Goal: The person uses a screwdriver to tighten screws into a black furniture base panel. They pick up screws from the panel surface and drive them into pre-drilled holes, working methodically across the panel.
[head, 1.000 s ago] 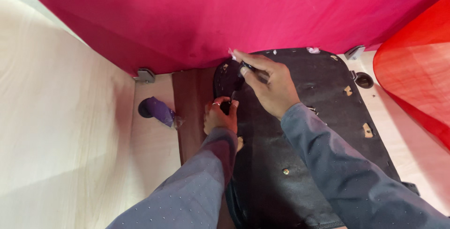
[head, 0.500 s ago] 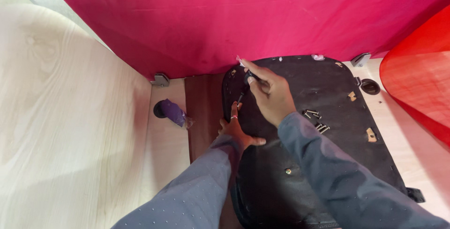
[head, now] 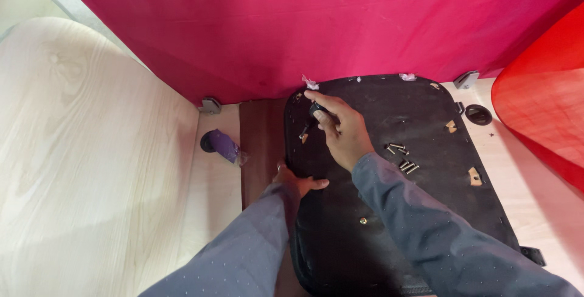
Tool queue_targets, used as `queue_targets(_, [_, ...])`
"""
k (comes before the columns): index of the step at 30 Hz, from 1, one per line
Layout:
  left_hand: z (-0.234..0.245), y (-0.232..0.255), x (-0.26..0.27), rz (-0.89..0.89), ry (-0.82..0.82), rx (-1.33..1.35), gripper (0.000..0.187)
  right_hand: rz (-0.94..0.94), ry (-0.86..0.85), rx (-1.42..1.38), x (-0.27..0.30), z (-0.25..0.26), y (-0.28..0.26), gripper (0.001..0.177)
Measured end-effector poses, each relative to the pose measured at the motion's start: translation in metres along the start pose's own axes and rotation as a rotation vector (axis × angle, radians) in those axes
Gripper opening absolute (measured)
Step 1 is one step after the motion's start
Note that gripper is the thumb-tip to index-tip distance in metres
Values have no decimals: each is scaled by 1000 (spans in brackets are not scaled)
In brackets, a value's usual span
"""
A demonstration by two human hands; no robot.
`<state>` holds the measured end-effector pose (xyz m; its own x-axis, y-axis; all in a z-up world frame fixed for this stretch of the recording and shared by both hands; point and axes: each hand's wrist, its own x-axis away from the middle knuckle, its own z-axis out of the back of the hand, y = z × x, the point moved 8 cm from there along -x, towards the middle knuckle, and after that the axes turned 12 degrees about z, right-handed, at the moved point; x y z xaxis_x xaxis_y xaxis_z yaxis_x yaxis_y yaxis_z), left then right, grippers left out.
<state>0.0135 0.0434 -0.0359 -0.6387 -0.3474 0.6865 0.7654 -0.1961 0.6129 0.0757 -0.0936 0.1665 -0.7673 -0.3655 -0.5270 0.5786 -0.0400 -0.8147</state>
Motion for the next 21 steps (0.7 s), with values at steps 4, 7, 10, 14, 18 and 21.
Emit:
queue_targets(4, [-5, -45, -6, 248, 99, -53, 118, 70, -19, -10, 6, 1, -6, 41])
queue_targets(7, [-23, -68, -34, 283, 71, -7, 103, 131, -27, -64, 10, -2, -10, 40])
queue_targets(10, [-49, -89, -85, 243, -65, 185, 102, 64, -48, -70, 16, -3, -3, 38])
queue_targets(14, [-78, -110, -144, 278, -302, 371, 102, 156, -34, -53, 19, 2, -8, 39])
queue_targets(18, [-68, -114, -134, 126, -202, 140, 103, -28, 1, -81, 24, 8, 8, 38])
queue_targets(21, [-66, -113, -85, 203, -330, 154, 106, -28, -12, -52, 22, 12, 8, 39])
